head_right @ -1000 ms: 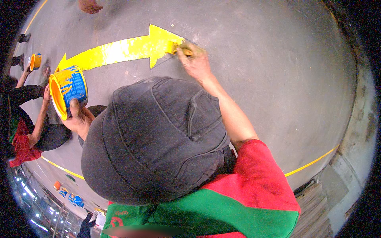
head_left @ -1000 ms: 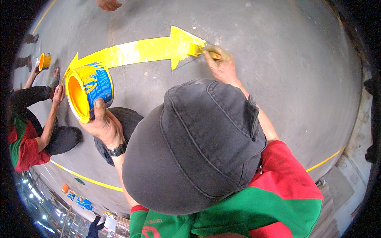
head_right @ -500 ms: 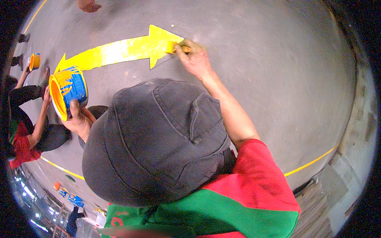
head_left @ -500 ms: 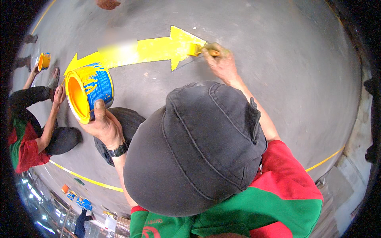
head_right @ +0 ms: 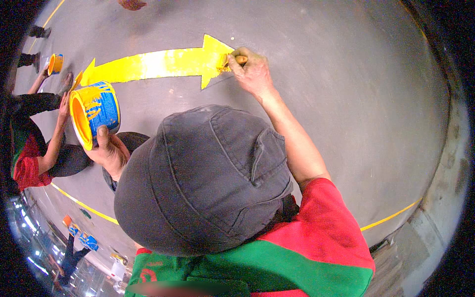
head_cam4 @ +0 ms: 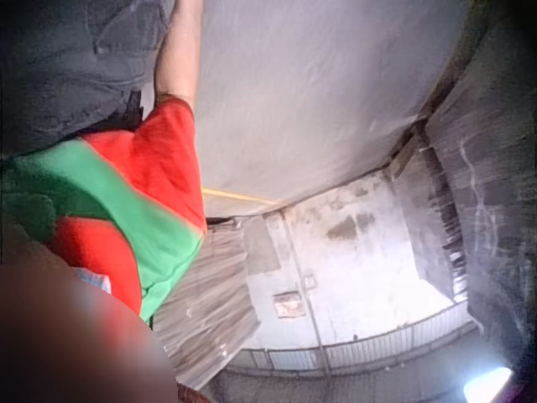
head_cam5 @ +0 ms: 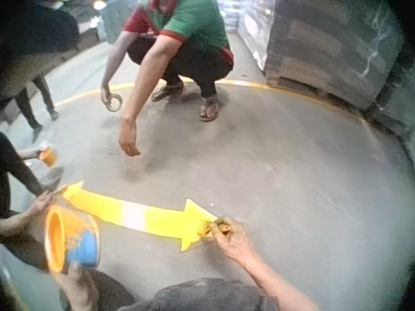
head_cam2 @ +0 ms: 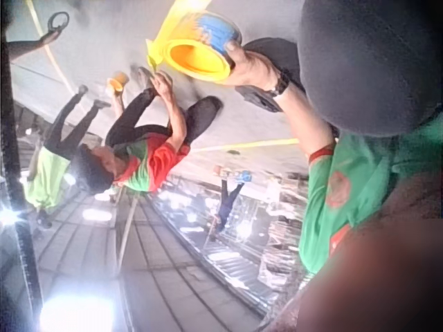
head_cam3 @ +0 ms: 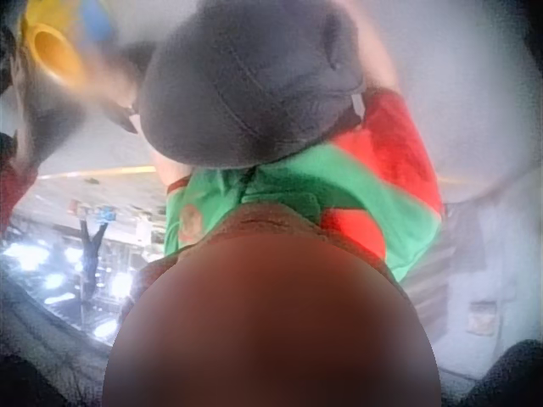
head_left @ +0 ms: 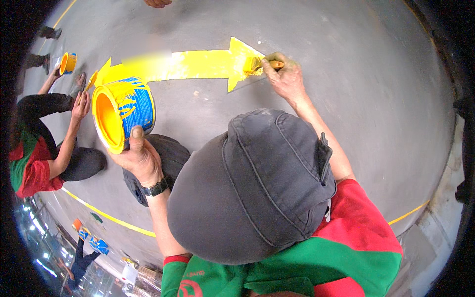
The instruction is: The person paints a yellow arrow on a concrete floor using a paintbrush and a small paint can. They repeatedly dip the brush into the can and apply paint along a pre-drawn outline, completing the arrow shape.
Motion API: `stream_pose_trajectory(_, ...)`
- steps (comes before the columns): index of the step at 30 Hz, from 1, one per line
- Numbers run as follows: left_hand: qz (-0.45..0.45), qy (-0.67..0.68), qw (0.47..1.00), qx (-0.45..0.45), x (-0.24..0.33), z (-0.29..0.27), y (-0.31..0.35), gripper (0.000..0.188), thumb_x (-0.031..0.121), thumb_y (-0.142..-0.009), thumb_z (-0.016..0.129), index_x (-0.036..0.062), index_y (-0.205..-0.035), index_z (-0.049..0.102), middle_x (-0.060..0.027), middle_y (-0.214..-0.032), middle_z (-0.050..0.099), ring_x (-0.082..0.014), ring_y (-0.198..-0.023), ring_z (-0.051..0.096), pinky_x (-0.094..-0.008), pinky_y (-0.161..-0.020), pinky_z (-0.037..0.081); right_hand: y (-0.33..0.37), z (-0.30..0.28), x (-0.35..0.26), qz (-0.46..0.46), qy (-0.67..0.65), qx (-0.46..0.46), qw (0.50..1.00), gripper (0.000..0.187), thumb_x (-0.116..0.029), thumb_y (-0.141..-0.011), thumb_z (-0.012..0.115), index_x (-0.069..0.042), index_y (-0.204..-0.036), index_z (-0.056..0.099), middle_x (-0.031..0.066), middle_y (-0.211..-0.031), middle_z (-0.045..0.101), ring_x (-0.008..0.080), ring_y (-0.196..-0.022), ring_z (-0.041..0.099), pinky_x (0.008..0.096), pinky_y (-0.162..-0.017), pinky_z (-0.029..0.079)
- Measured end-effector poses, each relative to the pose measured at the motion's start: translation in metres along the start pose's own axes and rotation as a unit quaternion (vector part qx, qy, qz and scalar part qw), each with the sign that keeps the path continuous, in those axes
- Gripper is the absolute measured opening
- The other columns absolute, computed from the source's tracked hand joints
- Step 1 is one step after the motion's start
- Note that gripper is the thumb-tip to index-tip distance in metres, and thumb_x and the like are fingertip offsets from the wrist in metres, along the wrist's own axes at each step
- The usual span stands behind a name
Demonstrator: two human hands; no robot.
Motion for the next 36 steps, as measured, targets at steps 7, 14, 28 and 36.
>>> stream_pose_trajectory(7,-0.061,-0.253,0.965,0.027,-0.001,-0.013,0.004,0.065,0.012,-0.076,0.083,0.0005,-0.131,0.052,-0.0100,-0.125,0.060,-0.0217,-0.113,0.058,-0.0359,-0.100,0.047,0.002,0.015,0.020,0.053,-0.058,-0.051,0.996,0.041,-0.040,-0.099,0.063,-0.001,-0.113,0.066,0.0168,-0.102,0.072,0.0251,-0.091,0.070,0.0363,-0.076,0.055)
stream_pose_trajectory(14,-0.005,-0.078,0.996,-0.033,0.031,-0.001,-0.003,0.093,0.013,-0.068,0.090,0.0008,-0.143,0.038,-0.0106,-0.135,0.055,-0.0227,-0.125,0.055,-0.0400,-0.110,0.042,0.018,-0.016,0.004,0.052,-0.072,0.005,0.996,0.019,-0.018,-0.097,0.065,0.001,-0.097,0.065,0.0107,-0.079,0.065,0.0145,-0.072,0.059,0.0321,-0.066,0.048)
stream_pose_trajectory(28,0.015,-0.123,0.991,-0.051,0.088,-0.093,-0.036,0.093,0.029,-0.071,0.093,0.0042,-0.145,0.041,-0.0097,-0.138,0.052,-0.0236,-0.122,0.055,-0.0407,-0.106,0.045,0.021,-0.032,-0.019,0.089,0.021,-0.028,0.995,0.027,-0.026,-0.093,0.071,-0.002,-0.104,0.070,0.0084,-0.085,0.072,0.0149,-0.078,0.065,0.0311,-0.072,0.052)
stream_pose_trajectory(36,-0.092,-0.124,0.985,-0.075,0.068,-0.127,-0.029,0.087,0.025,-0.076,0.089,-0.0021,-0.145,0.041,-0.0119,-0.137,0.054,-0.0277,-0.126,0.053,-0.0443,-0.110,0.041,0.007,-0.045,-0.071,0.161,0.018,-0.005,0.987,0.027,-0.026,-0.091,0.076,-0.002,-0.102,0.073,0.0015,-0.080,0.068,0.0082,-0.071,0.059,0.0243,-0.064,0.048)
Point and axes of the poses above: each hand's wrist, its own y-axis away from the middle knuckle, its own z-axis out of the palm, x = y × z, the point moved 4 cm from there along -y, towards the middle knuckle
